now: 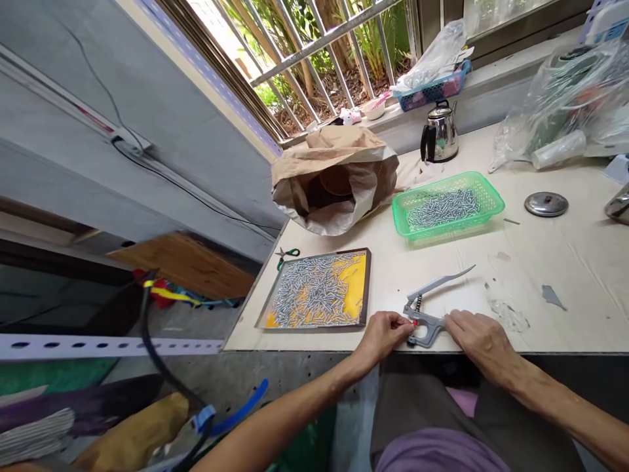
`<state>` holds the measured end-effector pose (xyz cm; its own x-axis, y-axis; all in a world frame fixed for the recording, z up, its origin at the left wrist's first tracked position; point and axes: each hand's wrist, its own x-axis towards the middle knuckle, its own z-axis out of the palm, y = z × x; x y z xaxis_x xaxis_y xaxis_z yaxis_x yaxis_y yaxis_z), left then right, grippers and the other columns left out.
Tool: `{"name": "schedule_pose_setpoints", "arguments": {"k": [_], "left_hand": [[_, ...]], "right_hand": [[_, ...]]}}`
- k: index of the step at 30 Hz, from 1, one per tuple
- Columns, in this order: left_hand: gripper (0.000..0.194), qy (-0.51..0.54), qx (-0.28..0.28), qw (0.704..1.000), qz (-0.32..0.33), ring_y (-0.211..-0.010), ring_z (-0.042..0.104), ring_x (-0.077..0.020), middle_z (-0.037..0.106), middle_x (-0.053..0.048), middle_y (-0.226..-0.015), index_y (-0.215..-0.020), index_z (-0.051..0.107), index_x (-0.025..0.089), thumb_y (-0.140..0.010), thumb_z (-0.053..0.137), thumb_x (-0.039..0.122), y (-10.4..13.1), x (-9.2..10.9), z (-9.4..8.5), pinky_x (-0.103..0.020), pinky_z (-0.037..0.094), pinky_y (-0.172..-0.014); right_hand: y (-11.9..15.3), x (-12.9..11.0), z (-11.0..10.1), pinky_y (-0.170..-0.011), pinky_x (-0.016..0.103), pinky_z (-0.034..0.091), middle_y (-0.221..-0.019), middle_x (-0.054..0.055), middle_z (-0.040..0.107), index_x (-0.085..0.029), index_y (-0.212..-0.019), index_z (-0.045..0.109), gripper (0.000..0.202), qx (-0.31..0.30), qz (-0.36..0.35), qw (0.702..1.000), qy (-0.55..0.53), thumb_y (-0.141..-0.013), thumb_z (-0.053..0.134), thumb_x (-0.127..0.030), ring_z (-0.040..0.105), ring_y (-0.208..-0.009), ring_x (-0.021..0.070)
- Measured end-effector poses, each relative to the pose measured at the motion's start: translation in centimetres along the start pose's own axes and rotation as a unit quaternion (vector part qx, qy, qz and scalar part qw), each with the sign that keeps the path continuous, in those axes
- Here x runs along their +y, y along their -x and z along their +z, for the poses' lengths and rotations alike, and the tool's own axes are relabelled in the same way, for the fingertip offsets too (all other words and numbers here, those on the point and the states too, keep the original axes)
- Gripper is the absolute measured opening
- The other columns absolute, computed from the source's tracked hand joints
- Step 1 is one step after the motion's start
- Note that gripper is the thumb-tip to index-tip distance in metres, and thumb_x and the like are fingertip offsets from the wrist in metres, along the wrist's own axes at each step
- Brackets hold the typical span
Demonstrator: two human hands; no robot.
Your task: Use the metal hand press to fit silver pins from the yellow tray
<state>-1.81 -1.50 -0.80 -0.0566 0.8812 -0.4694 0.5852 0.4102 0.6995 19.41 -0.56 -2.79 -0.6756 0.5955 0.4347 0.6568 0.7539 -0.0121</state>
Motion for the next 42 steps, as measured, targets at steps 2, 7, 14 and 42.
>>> {"name": "schedule_pose_setpoints", "arguments": {"k": [2,7,14,42], "left_hand": [[0.023,0.005,0.010,1.000,0.005,-0.056,0.050,-0.0112,0.063,-0.002,-0.060,-0.069,0.069,0.010,-0.069,0.060,0.031,-0.1,-0.2,0.2,-0.020,0.033,-0.052],[0.028,0.019,-0.046,0.999,-0.007,-0.049,0.036,-0.0069,0.048,0.004,-0.049,-0.063,0.064,0.010,-0.066,0.061,0.038,-0.2,-0.3,0.0,-0.020,0.024,-0.048],[0.023,0.033,-0.129,0.988,-0.074,-0.042,0.029,-0.0044,0.040,0.008,-0.042,-0.056,0.054,0.014,-0.061,0.061,0.035,-0.3,0.5,-0.6,-0.020,0.019,-0.043],[0.007,-0.113,-0.082,0.989,-0.038,-0.044,0.039,-0.0068,0.043,0.007,-0.045,-0.055,0.052,0.015,-0.061,0.053,0.018,0.0,1.7,-0.4,-0.020,0.025,-0.045]], "right_hand": [[0.0,0.0,0.1,-0.056,0.030,0.029,-0.068,0.002,0.055,-0.018,-0.076,0.055,0.027,0.003,0.002,1.000,0.005,-0.081,0.042,0.005,0.046,-0.059,0.0164],[-0.2,-0.2,0.1,-0.055,0.030,0.028,-0.066,0.001,0.053,-0.019,-0.072,0.052,0.028,0.009,-0.003,1.000,-0.001,-0.080,0.041,0.005,0.045,-0.059,0.0163],[-0.4,0.0,0.1,-0.054,0.029,0.028,-0.068,0.001,0.052,-0.020,-0.072,0.048,0.027,-0.026,0.007,0.999,-0.046,-0.078,0.042,0.005,0.044,-0.058,0.0157],[-0.4,-0.3,0.4,-0.049,0.028,0.030,-0.066,0.000,0.050,-0.020,-0.072,0.046,0.027,0.012,0.005,1.000,-0.017,-0.078,0.042,0.006,0.045,-0.058,0.0151]]}}
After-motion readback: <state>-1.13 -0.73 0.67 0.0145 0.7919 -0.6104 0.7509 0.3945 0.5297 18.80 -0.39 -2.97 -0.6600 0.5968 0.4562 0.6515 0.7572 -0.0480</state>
